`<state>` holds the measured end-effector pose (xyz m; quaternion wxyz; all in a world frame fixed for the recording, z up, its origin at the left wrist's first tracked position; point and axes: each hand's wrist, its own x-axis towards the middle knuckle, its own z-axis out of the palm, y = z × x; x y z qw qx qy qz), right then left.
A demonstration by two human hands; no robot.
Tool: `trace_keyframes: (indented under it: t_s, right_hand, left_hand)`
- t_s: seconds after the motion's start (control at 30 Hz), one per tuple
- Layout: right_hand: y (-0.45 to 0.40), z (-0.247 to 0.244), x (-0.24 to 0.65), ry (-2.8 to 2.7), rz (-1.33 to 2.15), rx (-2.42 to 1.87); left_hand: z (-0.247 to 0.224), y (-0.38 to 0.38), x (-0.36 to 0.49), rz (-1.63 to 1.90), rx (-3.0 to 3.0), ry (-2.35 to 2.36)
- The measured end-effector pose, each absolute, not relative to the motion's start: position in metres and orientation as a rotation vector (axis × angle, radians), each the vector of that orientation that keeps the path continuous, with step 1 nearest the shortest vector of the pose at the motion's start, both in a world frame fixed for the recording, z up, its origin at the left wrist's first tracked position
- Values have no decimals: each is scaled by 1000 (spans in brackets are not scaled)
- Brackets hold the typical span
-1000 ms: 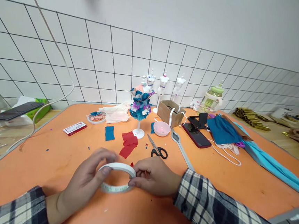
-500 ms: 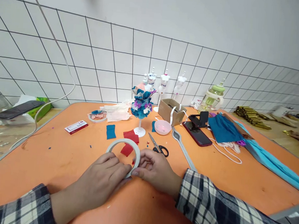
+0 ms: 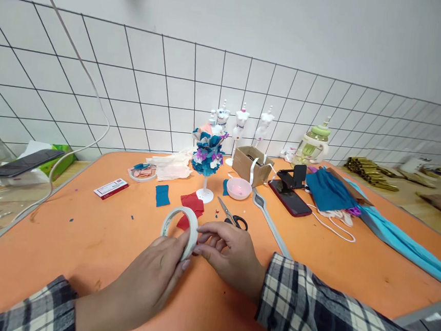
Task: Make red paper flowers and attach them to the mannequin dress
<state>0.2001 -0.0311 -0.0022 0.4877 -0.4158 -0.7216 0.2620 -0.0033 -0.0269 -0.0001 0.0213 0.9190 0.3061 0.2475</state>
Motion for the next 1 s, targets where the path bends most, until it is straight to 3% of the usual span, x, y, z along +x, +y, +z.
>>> trace_keyframes:
  t_s: [0.53,1.0]
  right_hand:
    - [-34,-1,200,-1868,475,-969]
    - [-30,0,201,-1855,662,-1151]
  left_hand:
    - [-3,-25,-2,839,2946,933]
    - [-9,-24,-5,767,2916,959]
